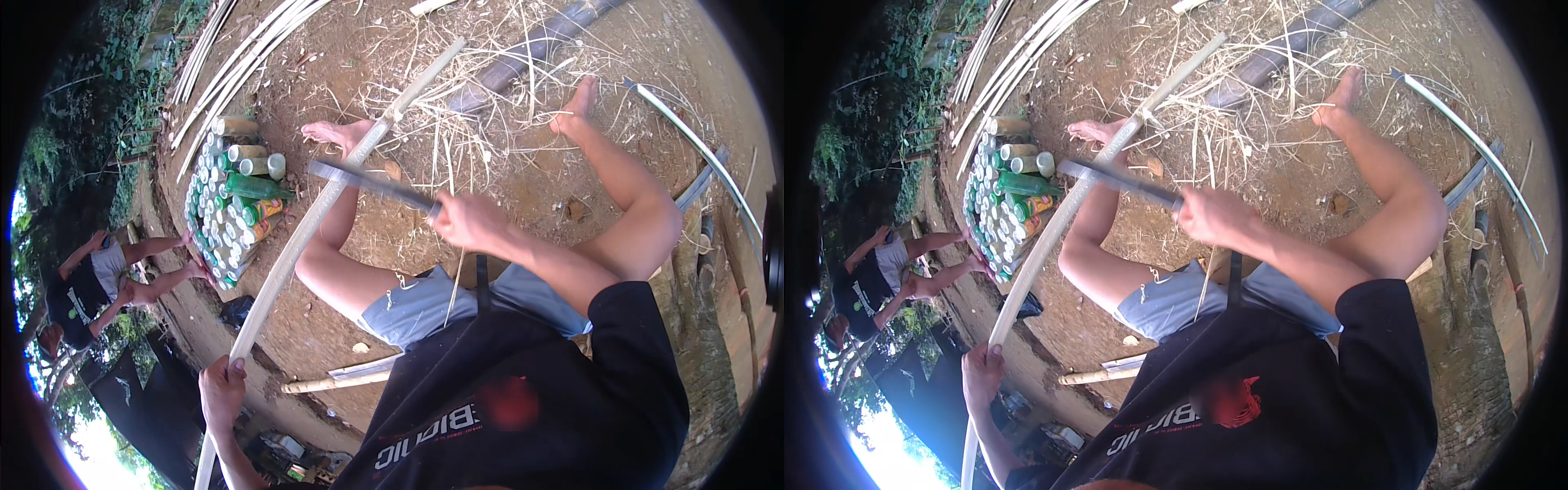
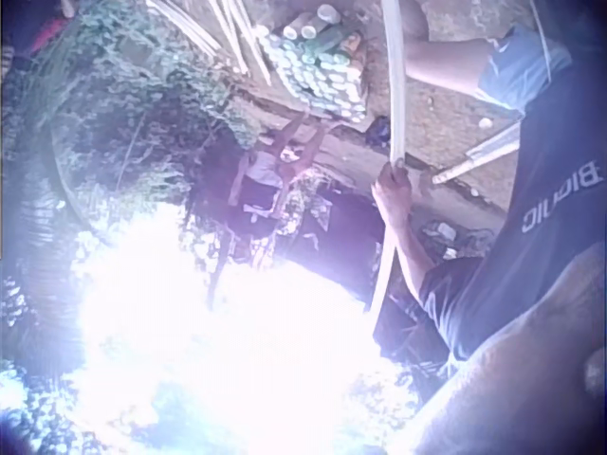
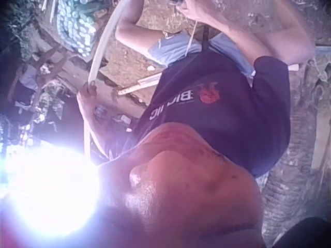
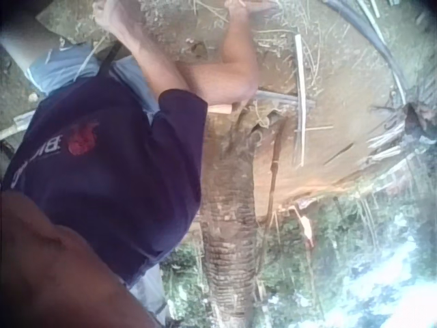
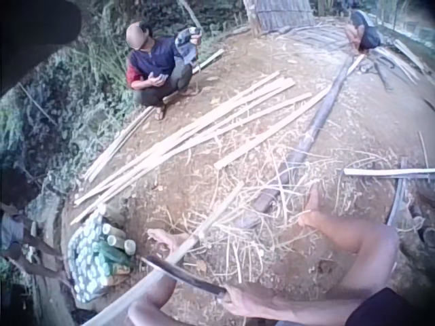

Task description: The person is using a blade to strip layers from a length of bamboo, repeatedly drawing the blade along the material to create thin strips.

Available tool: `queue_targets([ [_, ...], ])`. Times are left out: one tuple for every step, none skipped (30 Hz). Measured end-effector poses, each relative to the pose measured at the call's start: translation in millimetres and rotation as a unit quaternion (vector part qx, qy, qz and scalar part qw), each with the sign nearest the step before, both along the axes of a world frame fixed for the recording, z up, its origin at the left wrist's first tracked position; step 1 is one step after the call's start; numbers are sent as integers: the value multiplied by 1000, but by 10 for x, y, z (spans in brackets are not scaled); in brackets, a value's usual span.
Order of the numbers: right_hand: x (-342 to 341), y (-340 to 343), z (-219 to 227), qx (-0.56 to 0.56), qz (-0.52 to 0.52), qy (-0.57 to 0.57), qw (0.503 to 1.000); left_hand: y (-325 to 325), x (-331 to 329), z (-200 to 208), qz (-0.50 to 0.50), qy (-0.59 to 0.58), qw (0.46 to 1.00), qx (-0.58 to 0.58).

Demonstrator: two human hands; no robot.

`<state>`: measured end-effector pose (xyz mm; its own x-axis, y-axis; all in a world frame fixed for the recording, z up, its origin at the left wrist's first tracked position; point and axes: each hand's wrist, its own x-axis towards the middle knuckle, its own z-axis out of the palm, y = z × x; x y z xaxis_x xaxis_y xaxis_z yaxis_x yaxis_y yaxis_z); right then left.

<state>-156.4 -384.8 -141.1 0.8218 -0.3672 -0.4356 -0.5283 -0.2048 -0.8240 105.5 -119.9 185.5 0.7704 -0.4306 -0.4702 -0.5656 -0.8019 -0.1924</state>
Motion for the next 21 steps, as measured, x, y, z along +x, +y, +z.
queue_targets([
  [37,71,78,-18,33,-7,999,-5,-55,-6,-22,-26,999,3],
  [54,34,168,-83,53,-12,995,-3,-132,-16,-43,-52,998,6],
  [61,-108,122,-114,56,-3,992,21,-225,-17,-61,-78,995,10],
  [54,-320,-158,-43,-3,19,999,12,-310,-22,-68,-74,995,4],
  [39,-476,-391,24,-63,40,997,-25,-374,-28,-68,-67,995,1],
  [40,-501,-381,42,-92,56,993,-66,-429,-37,-65,-60,996,-3],
  [42,-520,-366,58,-122,72,988,-87,-452,-51,-61,-53,997,-7],
  [46,-535,-348,75,-151,88,982,-70,-417,-80,-83,-73,994,4],
  [19,-431,-339,3,-107,39,993,-41,-392,-68,-80,-66,995,2],
  [-27,-202,-275,-68,-65,-8,996,2,-336,-22,-81,-56,995,-1],
  [-7,-100,-215,-148,-20,-62,987,9,-307,-42,-80,-53,995,-14],
  [35,-74,-116,-133,49,-41,989,-68,-346,-13,-50,-54,997,-25],
  [3,-264,-287,-114,29,-6,993,-95,-348,16,-52,-58,997,-19],
  [-75,-592,-600,-92,7,29,995,-110,-346,40,-63,-55,996,-13],
  [-105,-820,-779,-75,-16,61,995,-147,-332,35,-75,-55,996,-12],
  [-78,-892,-788,-48,-70,91,992,-174,-308,29,-80,-58,995,-10],
  [-44,-959,-791,-21,-125,119,985,-180,-285,32,-85,-60,995,-8],
  [-6,-1006,-810,8,-175,148,973,-184,-270,14,-87,-61,994,-5],
  [46,-796,-611,23,-183,101,978,-143,-278,-1,-97,-66,993,-4],
  [48,-545,-423,22,-126,100,987,-98,-250,39,-111,-71,991,1],
  [76,-504,-348,12,-77,93,993,-131,-190,29,-132,-81,988,-4],
])
